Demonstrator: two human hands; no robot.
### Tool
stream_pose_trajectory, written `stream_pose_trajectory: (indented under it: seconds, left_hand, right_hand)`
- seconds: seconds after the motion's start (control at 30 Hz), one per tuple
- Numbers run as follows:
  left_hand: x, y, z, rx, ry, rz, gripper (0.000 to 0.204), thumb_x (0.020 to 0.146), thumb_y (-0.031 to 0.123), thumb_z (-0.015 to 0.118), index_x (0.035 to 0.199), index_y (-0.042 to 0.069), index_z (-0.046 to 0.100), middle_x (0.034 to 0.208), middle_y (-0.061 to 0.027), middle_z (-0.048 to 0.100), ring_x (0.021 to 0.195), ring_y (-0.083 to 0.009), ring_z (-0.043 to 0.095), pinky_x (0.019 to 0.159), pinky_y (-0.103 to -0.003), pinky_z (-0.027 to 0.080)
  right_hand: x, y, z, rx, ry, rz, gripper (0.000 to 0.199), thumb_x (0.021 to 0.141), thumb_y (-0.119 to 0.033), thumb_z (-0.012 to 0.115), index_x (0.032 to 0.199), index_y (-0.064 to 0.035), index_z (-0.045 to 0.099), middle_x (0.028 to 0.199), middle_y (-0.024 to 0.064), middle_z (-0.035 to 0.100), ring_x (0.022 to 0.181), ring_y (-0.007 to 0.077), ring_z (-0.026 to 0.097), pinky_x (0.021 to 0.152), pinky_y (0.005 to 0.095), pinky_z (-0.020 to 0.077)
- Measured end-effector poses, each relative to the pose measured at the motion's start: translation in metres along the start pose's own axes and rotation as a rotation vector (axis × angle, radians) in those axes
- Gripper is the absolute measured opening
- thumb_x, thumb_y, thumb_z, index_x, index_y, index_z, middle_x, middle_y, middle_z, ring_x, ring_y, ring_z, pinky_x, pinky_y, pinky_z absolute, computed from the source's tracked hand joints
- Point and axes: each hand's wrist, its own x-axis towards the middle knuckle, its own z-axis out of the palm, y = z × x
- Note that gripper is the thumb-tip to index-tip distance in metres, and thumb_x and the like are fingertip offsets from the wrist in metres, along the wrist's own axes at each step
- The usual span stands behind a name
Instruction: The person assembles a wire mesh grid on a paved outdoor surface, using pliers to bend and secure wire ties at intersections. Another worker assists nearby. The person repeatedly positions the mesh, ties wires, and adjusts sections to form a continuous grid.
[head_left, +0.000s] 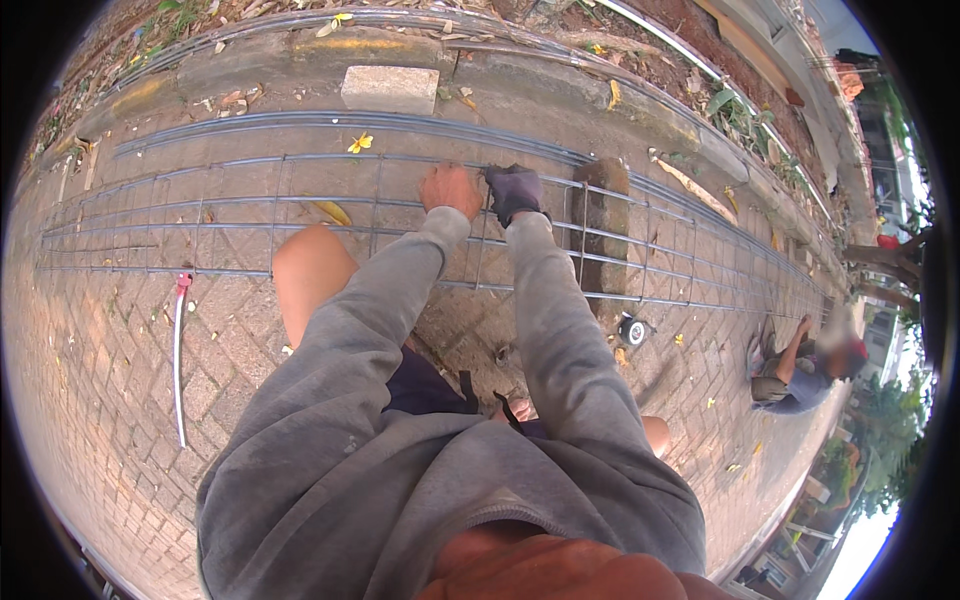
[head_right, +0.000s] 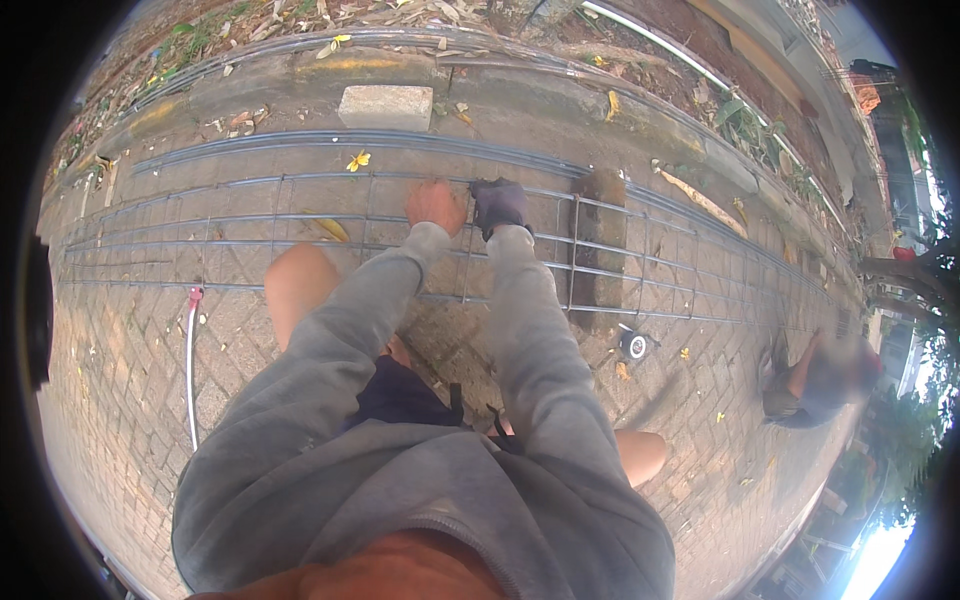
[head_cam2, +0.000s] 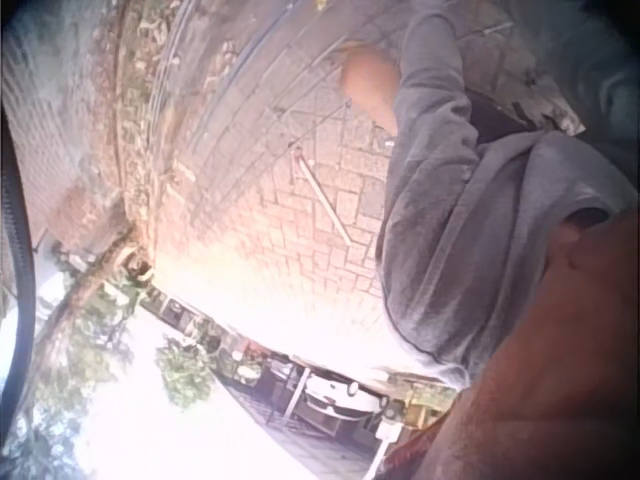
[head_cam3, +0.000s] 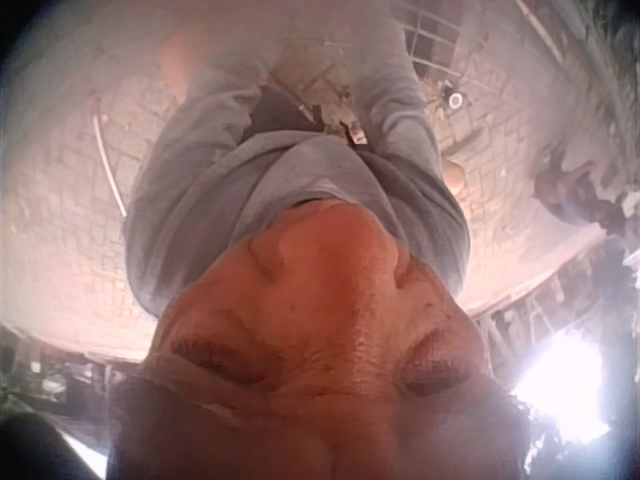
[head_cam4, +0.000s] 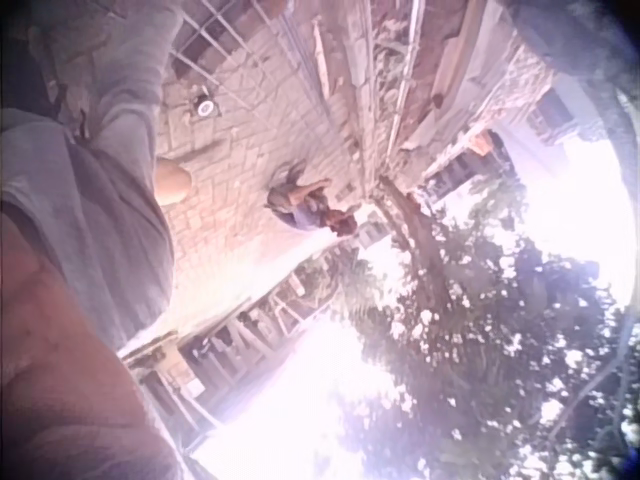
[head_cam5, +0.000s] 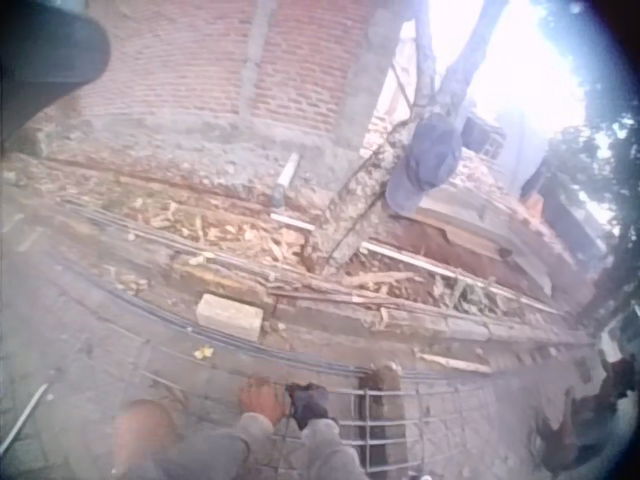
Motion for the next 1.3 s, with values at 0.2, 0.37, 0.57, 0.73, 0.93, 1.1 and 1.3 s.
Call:
stream_pose_trajectory:
  seconds: [0.2, 0.37, 0.57, 0.73, 0.93, 1.1, 1.3]
  left_hand:
    - [0.011, -0.013, 0.022, -0.094, -0.035, 0.124, 0.021, 0.084, 0.017, 0.074, 0.096, 0.001, 0.078, 0.108, -0.0265, 0.074, 0.104, -0.0445, 0.071, 0.093, -0.053, 0.057]
    - [0.031, -0.019, 0.026, -0.123, 0.048, 0.193, 0.02, 0.082, 0.016, 0.076, 0.097, 0.004, 0.08, 0.101, -0.026, 0.074, 0.101, -0.0435, 0.071, 0.091, -0.052, 0.057]
    - [0.035, -0.024, 0.03, -0.484, 0.055, 0.232, 0.021, 0.08, 0.022, 0.08, 0.093, 0.006, 0.083, 0.094, -0.0198, 0.077, 0.093, -0.0378, 0.073, 0.085, -0.046, 0.057]
    - [0.035, -0.016, 0.032, -0.619, 0.099, 0.051, 0.019, 0.078, 0.021, 0.083, 0.088, 0.005, 0.082, 0.09, -0.0193, 0.077, 0.085, -0.0372, 0.075, 0.08, -0.044, 0.058]
    - [0.037, 0.003, 0.04, -0.595, 0.228, 0.028, 0.024, 0.08, 0.023, 0.082, 0.094, 0.003, 0.081, 0.091, -0.0208, 0.077, 0.086, -0.0381, 0.075, 0.077, -0.044, 0.056]
    - [0.024, 0.013, 0.05, -0.527, 0.42, 0.257, 0.013, 0.077, 0.012, 0.08, 0.087, 0.004, 0.078, 0.096, -0.0237, 0.072, 0.092, -0.0428, 0.07, 0.079, -0.052, 0.055]
    - [0.032, 0.023, 0.04, -0.536, 0.307, 0.189, 0.035, 0.077, 0.006, 0.077, 0.112, 0.003, 0.075, 0.101, -0.0264, 0.072, 0.098, -0.0461, 0.069, 0.084, -0.053, 0.054]
  right_hand:
    - [0.002, -0.006, -0.008, 0.163, -0.117, 0.164, 0.041, 0.087, -0.045, 0.075, 0.088, -0.004, 0.078, 0.078, 0.013, 0.076, 0.07, 0.0265, 0.073, 0.068, 0.0389, 0.0552]
    - [-0.005, -0.033, -0.051, 0.061, -0.277, 0.114, 0.035, 0.085, -0.036, 0.074, 0.092, -0.0013, 0.077, 0.08, 0.0172, 0.076, 0.071, 0.0314, 0.073, 0.07, 0.0412, 0.0569]
    - [0.002, -0.043, -0.094, -0.336, -0.482, 0.002, 0.032, 0.085, -0.034, 0.076, 0.097, -0.0049, 0.079, 0.088, 0.0168, 0.078, 0.087, 0.0336, 0.077, 0.078, 0.0442, 0.0592]
    - [0.004, -0.045, -0.097, -0.477, -0.416, -0.068, 0.03, 0.084, -0.031, 0.076, 0.098, -0.0043, 0.078, 0.079, 0.0121, 0.077, 0.075, 0.0256, 0.075, 0.072, 0.0397, 0.0579]
    - [-0.006, -0.067, -0.112, -0.319, -0.355, -0.048, 0.033, 0.088, -0.035, 0.071, 0.098, -0.0042, 0.078, 0.084, 0.016, 0.076, 0.075, 0.0339, 0.074, 0.074, 0.0439, 0.0577]
    - [-0.014, -0.084, -0.102, -0.5, -0.313, -0.325, 0.031, 0.09, -0.037, 0.069, 0.099, -0.0095, 0.08, 0.096, 0.0199, 0.077, 0.092, 0.0395, 0.074, 0.08, 0.0492, 0.0572]
    - [0.015, -0.081, -0.09, -0.667, -0.164, -0.514, 0.026, 0.09, -0.032, 0.067, 0.098, -0.0101, 0.079, 0.104, 0.0188, 0.076, 0.097, 0.0406, 0.073, 0.085, 0.0502, 0.0572]
